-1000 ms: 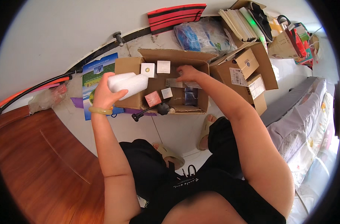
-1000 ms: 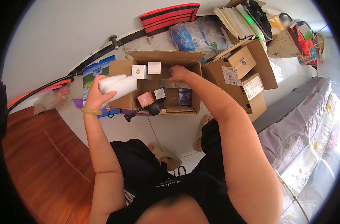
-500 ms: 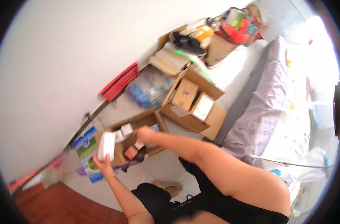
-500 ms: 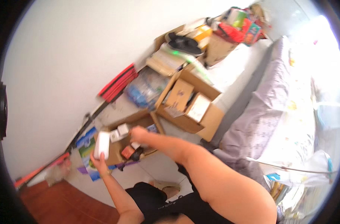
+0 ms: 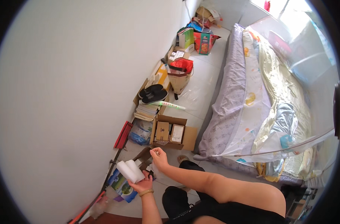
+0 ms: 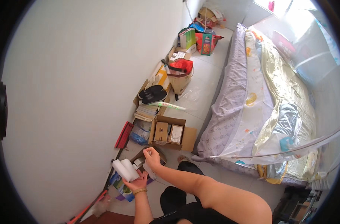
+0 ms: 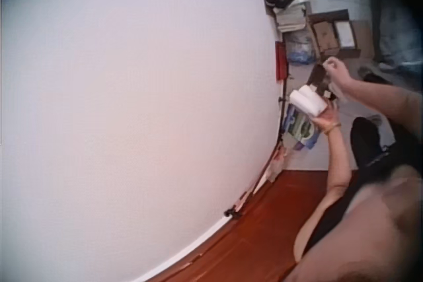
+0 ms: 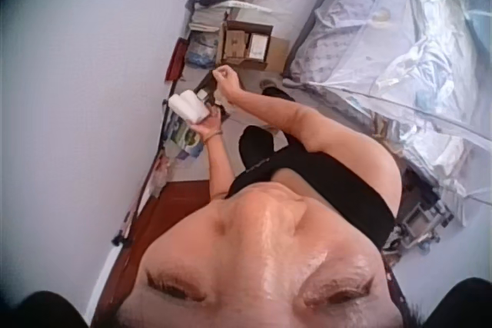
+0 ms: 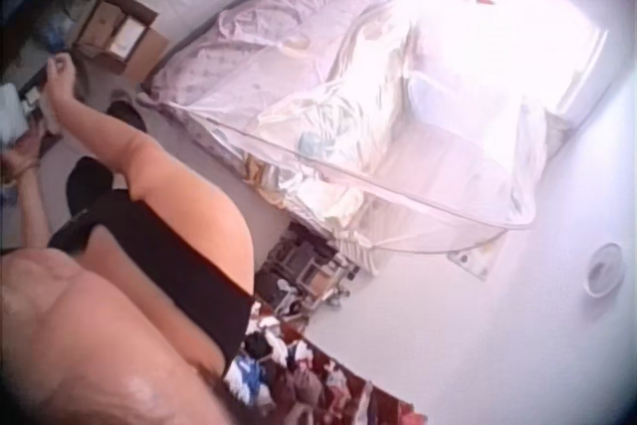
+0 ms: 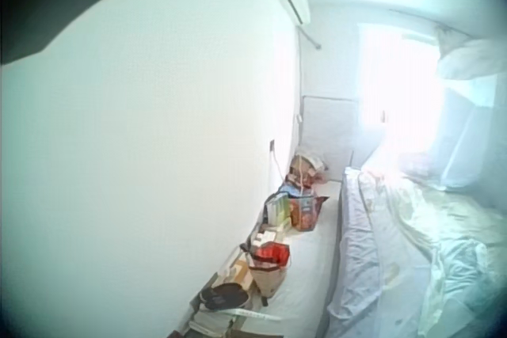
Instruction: The person walks through a cluttered room, picks up a plastic bag and a roll of paper towels, and disposes of the bag in a trash bin. They then sit on the floor and sort through small boxes and items in a cardboard box, picking them up and placing them back.
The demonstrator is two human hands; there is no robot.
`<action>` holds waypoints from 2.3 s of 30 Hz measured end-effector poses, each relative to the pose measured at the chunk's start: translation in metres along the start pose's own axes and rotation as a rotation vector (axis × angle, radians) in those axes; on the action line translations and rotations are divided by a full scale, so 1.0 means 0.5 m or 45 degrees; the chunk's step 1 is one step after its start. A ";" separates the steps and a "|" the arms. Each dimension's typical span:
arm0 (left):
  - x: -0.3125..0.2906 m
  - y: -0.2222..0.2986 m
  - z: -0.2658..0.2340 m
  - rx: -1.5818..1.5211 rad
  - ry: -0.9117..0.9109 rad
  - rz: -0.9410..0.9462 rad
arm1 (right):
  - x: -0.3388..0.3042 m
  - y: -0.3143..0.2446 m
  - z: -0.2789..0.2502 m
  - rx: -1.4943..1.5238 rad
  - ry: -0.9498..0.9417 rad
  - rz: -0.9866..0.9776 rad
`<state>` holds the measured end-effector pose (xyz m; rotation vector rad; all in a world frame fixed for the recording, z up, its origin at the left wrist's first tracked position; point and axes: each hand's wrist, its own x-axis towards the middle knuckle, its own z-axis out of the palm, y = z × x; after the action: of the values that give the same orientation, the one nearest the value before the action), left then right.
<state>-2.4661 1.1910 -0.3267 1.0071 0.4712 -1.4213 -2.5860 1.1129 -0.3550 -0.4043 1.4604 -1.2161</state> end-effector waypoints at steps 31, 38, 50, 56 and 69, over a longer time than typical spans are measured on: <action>-0.052 -0.093 0.301 0.003 -0.083 0.205 | 0.044 -0.271 -0.089 -0.856 -1.142 -0.378; -0.093 0.039 0.056 -0.109 0.538 0.451 | 0.038 -0.145 -0.190 -1.316 -0.975 -0.270; -0.040 0.088 -0.293 0.051 0.864 0.630 | 0.027 0.064 -0.191 -1.921 -0.993 -0.114; 0.113 0.087 -0.407 0.115 0.805 0.934 | 0.138 0.319 -0.144 -2.330 -1.189 -0.356; 0.450 0.203 -0.517 -0.111 0.091 1.301 | 0.443 0.758 -0.028 -2.677 -1.231 -0.965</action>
<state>-2.2618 1.2498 -0.6138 1.0031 0.0236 -0.4458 -2.5254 1.0968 -0.7897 -2.5775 1.0802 0.6465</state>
